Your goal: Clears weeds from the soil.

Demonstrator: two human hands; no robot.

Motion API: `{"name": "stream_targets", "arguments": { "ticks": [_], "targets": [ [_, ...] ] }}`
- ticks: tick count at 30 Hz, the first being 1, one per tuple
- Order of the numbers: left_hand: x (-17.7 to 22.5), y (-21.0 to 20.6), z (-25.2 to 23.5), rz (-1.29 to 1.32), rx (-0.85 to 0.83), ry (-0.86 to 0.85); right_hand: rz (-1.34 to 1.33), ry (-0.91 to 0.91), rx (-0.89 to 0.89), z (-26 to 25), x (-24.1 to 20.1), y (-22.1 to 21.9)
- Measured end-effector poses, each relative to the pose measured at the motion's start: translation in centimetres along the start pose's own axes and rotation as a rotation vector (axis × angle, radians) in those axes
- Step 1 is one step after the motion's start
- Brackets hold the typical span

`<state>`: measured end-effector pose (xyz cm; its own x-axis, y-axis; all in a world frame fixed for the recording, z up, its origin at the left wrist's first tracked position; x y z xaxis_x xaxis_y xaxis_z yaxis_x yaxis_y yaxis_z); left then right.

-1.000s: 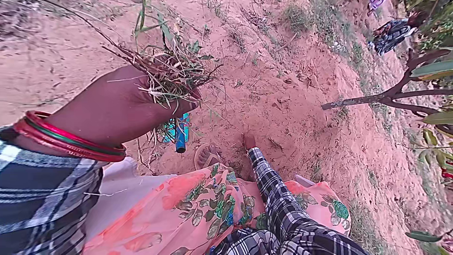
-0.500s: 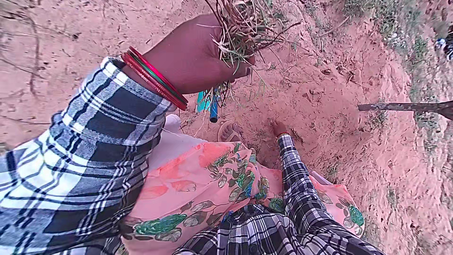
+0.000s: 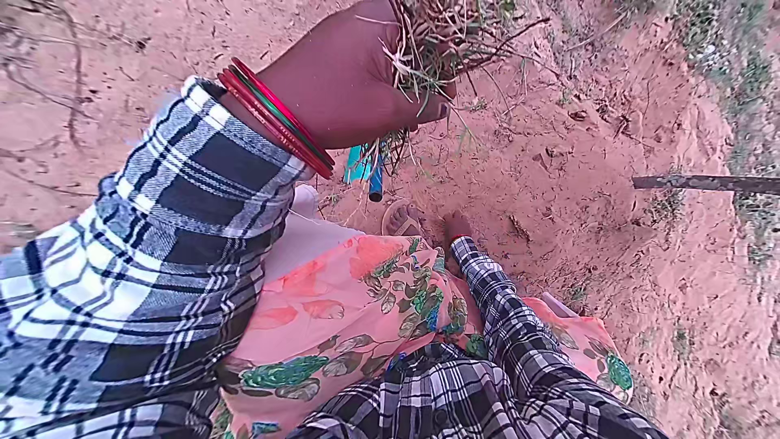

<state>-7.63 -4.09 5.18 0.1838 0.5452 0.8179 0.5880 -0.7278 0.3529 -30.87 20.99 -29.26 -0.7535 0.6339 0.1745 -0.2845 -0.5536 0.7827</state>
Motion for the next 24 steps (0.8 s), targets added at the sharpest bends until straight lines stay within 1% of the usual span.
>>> {"name": "stream_targets", "arguments": {
  "ticks": [2,3,5,8,11,13,14,15,16,17,18,19,21,24],
  "targets": [
    [4.0,-0.2,1.3,0.009,0.079,0.116,0.013,0.043,-0.08,0.0,-0.2,-0.7],
    [5.4,-0.3,1.8,0.004,0.105,0.174,0.004,0.05,-0.115,-0.1,0.2,-0.7],
    [6.2,-0.2,2.1,0.0,0.129,0.214,-0.067,0.021,-0.124,-0.1,1.5,0.9],
    [6.1,0.0,2.1,-0.004,0.13,0.182,-0.217,-0.106,-0.036,-0.2,4.7,5.3],
    [6.0,0.1,2.0,-0.042,0.12,0.157,-0.298,-0.202,0.115,-0.4,8.1,9.6],
    [4.4,0.3,1.4,-0.013,0.064,0.088,-0.345,-0.26,0.2,-0.9,10.0,11.2],
    [3.0,0.4,0.8,0.015,0.015,0.015,-0.359,-0.292,0.226,-1.0,10.6,11.6],
    [2.5,0.3,0.5,0.029,0.009,-0.013,-0.36,-0.329,0.231,-1.0,10.9,11.7],
    [3.2,0.2,0.7,0.018,0.033,0.024,-0.342,-0.363,0.213,-1.0,11.1,11.6],
    [4.8,0.0,1.3,-0.022,0.069,0.106,-0.309,-0.389,0.172,-0.9,11.0,11.1],
    [5.8,-0.2,1.6,-0.061,0.086,0.17,-0.274,-0.393,0.126,-1.0,10.8,10.2],
    [6.5,-0.3,1.8,-0.082,0.095,0.193,-0.243,-0.372,0.087,-1.2,10.4,9.1],
    [6.5,-0.4,1.8,-0.068,0.101,0.161,-0.239,-0.271,0.013,-1.4,8.5,7.3],
    [6.3,-0.5,1.8,-0.037,0.094,0.172,-0.313,-0.135,-0.044,-0.7,3.5,6.5]
  ]
}}
Point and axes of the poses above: each hand's wrist, its own z-axis away from the middle knuckle, its own y-axis out of the back of the hand, x = y × z, the point moved 6 cm from there along -z, towards the middle knuckle, and after that the axes turned 12 degrees about -y, right-handed, at the moved point
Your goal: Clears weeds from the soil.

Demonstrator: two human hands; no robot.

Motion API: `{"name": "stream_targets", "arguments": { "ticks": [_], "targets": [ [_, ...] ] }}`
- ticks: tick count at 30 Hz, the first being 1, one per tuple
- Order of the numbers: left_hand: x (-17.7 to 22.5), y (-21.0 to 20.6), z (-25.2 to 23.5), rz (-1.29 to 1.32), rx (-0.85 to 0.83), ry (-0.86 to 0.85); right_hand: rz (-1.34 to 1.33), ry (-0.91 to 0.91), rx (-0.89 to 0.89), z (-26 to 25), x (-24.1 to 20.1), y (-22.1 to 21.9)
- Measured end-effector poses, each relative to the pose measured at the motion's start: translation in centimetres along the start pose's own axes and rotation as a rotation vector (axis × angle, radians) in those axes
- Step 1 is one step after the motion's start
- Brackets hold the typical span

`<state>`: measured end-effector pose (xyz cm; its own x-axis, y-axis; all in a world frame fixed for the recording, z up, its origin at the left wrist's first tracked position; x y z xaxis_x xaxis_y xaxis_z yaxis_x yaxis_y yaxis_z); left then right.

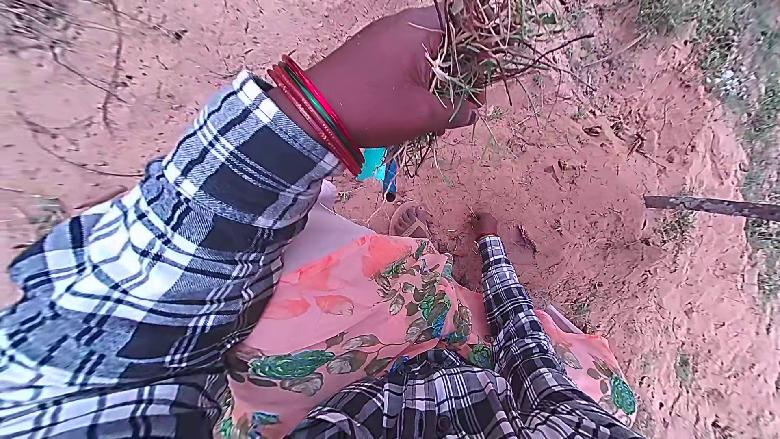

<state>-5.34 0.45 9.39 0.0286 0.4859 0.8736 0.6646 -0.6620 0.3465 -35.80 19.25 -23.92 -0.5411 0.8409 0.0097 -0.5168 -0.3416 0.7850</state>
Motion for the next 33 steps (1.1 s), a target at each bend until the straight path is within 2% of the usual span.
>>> {"name": "stream_targets", "arguments": {
  "ticks": [6,9,12,15,21,26,30,33],
  "targets": [
    [-0.7,-0.2,-0.1,0.033,-0.004,0.002,0.068,0.302,-0.042,-0.5,-10.6,-4.4],
    [-0.8,-0.1,-0.1,0.004,-0.007,-0.002,0.148,0.3,-0.06,-1.3,-13.6,-6.4],
    [-0.8,0.0,0.0,0.008,-0.007,-0.013,0.208,0.209,-0.108,-2.9,-14.3,-8.0],
    [-1.2,0.1,0.2,-0.008,-0.009,0.01,0.252,0.201,-0.126,-2.6,-13.6,-7.9],
    [-2.0,-0.2,0.3,-0.074,-0.055,0.04,0.18,0.209,-0.07,-0.3,-8.6,-3.4],
    [-1.7,-1.5,0.0,-0.082,-0.118,0.031,0.133,0.161,-0.044,4.6,-3.2,4.5],
    [-1.1,-3.0,-0.3,-0.133,-0.155,0.051,-0.152,0.139,0.013,9.6,0.0,11.1],
    [-1.6,-4.7,-0.7,-0.229,-0.205,0.081,-0.457,0.169,0.022,13.4,1.6,14.0]
  ]
}}
Point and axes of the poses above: each hand's wrist, its own z-axis away from the middle knuckle, its own y-axis out of the back of the hand, x = y × z, the point moved 6 cm from there along -z, towards the middle knuckle, and after that the axes turned 12 degrees about -y, right-handed, at the moved point
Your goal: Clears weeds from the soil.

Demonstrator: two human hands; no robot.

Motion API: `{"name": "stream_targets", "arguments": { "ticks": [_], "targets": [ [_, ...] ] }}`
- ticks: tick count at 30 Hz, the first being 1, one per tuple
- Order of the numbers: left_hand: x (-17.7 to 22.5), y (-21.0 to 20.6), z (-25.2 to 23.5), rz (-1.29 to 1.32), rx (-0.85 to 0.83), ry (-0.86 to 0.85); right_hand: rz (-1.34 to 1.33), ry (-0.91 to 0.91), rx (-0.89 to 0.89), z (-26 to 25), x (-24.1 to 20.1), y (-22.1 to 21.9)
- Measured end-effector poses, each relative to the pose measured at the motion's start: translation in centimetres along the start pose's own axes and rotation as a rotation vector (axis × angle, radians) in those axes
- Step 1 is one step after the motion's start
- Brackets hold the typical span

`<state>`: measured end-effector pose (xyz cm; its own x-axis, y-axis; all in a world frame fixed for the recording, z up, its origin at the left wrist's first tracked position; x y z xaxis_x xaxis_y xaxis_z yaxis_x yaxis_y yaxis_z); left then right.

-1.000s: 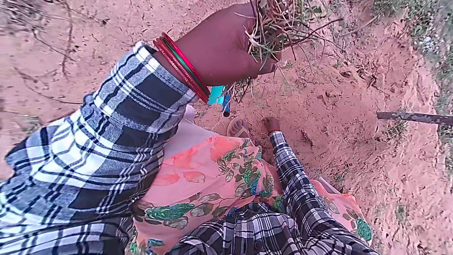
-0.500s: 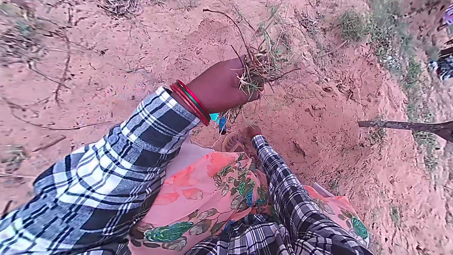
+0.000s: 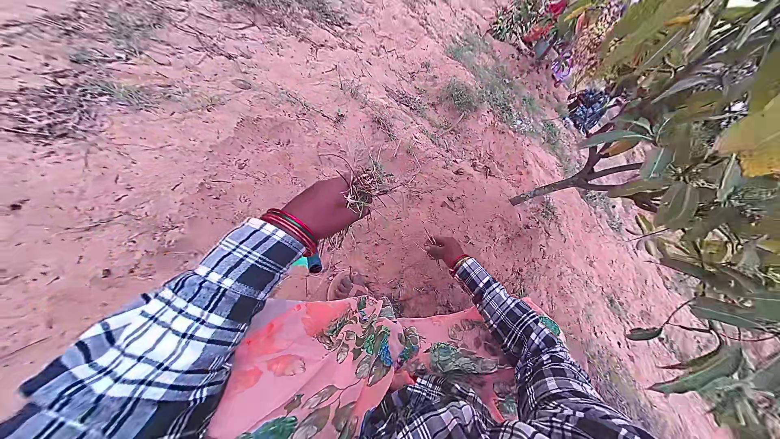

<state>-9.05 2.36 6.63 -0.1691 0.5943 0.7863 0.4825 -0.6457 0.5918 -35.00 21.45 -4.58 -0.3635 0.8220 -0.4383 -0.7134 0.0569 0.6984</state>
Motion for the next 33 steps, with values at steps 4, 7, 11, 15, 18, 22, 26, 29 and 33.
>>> {"name": "stream_targets", "arguments": {
  "ticks": [4,7,11,15,18,22,26,29,33],
  "targets": [
    [0.2,-3.2,-1.3,-0.035,-0.055,0.066,-0.481,0.013,-0.044,4.5,0.1,1.2],
    [1.8,-6.6,-1.7,0.044,-0.054,0.097,-0.777,0.042,-0.07,6.5,-0.1,1.0],
    [2.6,-12.2,-1.2,0.143,-0.075,0.166,-0.967,0.057,-0.091,7.4,-1.1,-0.1],
    [3.0,-17.2,-0.4,0.312,-0.089,0.199,-1.084,0.008,-0.203,7.8,-0.7,-1.9],
    [3.2,-19.7,0.4,0.384,-0.113,0.206,-1.078,-0.158,-0.262,8.6,0.5,-3.3],
    [3.6,-20.5,0.6,0.343,-0.177,0.132,-1.078,-0.242,-0.34,9.7,0.8,-4.6],
    [3.4,-20.7,0.7,0.309,-0.21,0.136,-1.104,-0.215,-0.441,9.3,1.2,-5.6],
    [2.9,-20.4,0.7,0.243,-0.213,0.159,-1.09,-0.15,-0.524,9.0,1.0,-6.1],
    [2.3,-19.9,0.7,0.158,-0.207,0.205,-1.014,-0.077,-0.549,9.5,0.4,-6.1]
  ]
}}
Point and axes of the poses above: each hand's wrist, its own z-axis away from the middle knuckle, its own y-axis out of the back of the hand, x = y × z, the point moved 6 cm from there along -z, towards the middle knuckle, and after that the axes turned 12 degrees about -y, right-handed, at the moved point
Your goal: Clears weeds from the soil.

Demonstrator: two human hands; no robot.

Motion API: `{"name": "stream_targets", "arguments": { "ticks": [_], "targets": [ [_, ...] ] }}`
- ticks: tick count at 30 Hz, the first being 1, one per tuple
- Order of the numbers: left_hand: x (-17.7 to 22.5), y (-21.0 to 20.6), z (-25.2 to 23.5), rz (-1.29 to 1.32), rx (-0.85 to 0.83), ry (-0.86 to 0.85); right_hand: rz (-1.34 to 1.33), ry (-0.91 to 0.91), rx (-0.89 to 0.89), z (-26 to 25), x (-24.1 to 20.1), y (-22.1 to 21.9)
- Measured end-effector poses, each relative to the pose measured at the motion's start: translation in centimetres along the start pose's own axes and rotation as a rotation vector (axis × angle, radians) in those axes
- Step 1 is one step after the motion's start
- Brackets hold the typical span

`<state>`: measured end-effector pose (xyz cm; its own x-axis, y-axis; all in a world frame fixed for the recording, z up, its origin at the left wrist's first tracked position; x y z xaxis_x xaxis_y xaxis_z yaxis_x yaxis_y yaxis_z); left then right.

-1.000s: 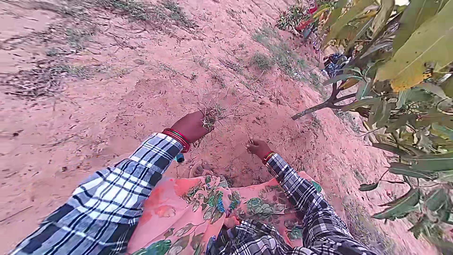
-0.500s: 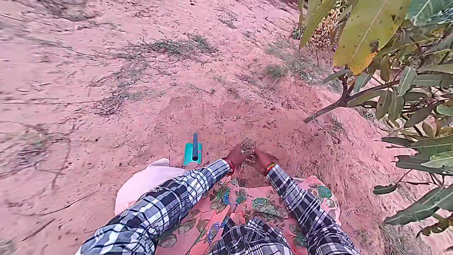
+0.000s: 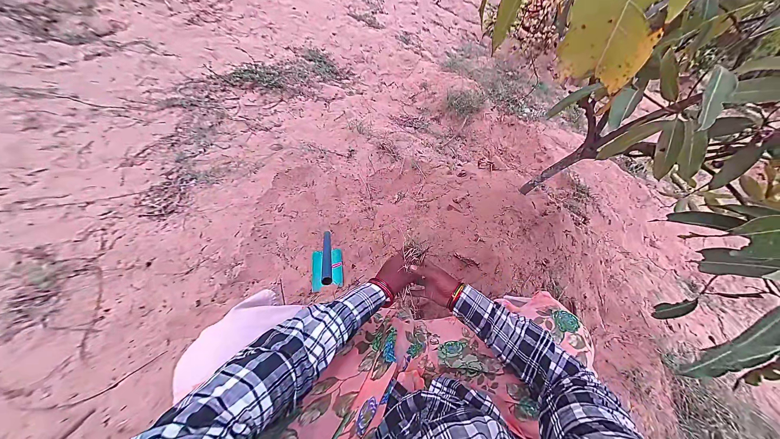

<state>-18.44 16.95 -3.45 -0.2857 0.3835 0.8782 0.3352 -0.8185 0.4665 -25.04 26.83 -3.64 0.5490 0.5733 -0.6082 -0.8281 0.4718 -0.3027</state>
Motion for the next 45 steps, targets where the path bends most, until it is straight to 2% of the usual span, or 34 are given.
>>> {"name": "stream_targets", "arguments": {
  "ticks": [4,9,14,17,19,22,25,29,33,36,38,40,43,45],
  "targets": [
    [-0.5,0.5,-0.2,-0.164,-0.015,0.027,0.042,0.026,-0.029,0.2,0.1,-0.5],
    [-0.6,1.4,-0.3,-0.165,-0.023,0.081,0.07,0.024,-0.046,0.2,0.5,-0.8],
    [-2.1,3.0,-1.1,-0.211,0.077,0.089,0.06,0.047,0.083,0.0,-0.7,0.8],
    [-3.0,4.3,-1.2,-0.097,0.184,0.096,-0.011,0.068,0.203,-0.4,-1.3,2.9],
    [-3.1,4.8,-1.2,0.044,0.212,0.17,-0.054,0.072,0.244,-1.1,-1.4,4.4],
    [-2.6,4.3,-1.2,0.233,0.19,0.227,-0.088,0.069,0.292,-1.0,-1.5,4.8],
    [-3.0,2.9,-1.4,0.359,0.147,0.182,-0.037,0.084,0.255,-1.1,-1.0,4.1],
    [-1.1,1.6,0.0,0.315,0.032,0.21,0.047,0.168,0.101,-1.2,-0.6,2.4],
    [0.3,0.1,1.1,0.333,-0.119,0.154,0.188,0.267,0.036,-1.5,-0.1,1.2],
    [0.7,-0.8,1.6,0.28,-0.177,0.177,0.258,0.261,0.006,-1.3,0.2,0.4],
    [0.6,-1.1,1.6,0.211,-0.222,0.196,0.269,0.257,0.06,-1.6,0.6,0.7],
    [0.1,-1.3,1.2,0.194,-0.243,0.176,0.211,0.238,0.193,-1.7,0.5,1.6],
    [-1.8,-1.2,-0.1,0.312,-0.216,0.137,0.07,0.215,0.395,-1.3,-0.7,3.9],
    [-1.8,-0.5,-0.7,0.383,-0.181,0.106,-0.024,0.239,0.496,-1.6,-2.1,6.6]
  ]
}}
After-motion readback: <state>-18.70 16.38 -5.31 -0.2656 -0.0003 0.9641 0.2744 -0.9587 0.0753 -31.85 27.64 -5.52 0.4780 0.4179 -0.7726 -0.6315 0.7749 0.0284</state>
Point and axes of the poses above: each hand's wrist, its own z-axis away from the middle knuckle, its own y-axis out of the back of the hand, x = y × z, the point moved 6 cm from there along -z, towards the middle knuckle, and after that the axes turned 12 degrees about -y, right-handed, at the moved point
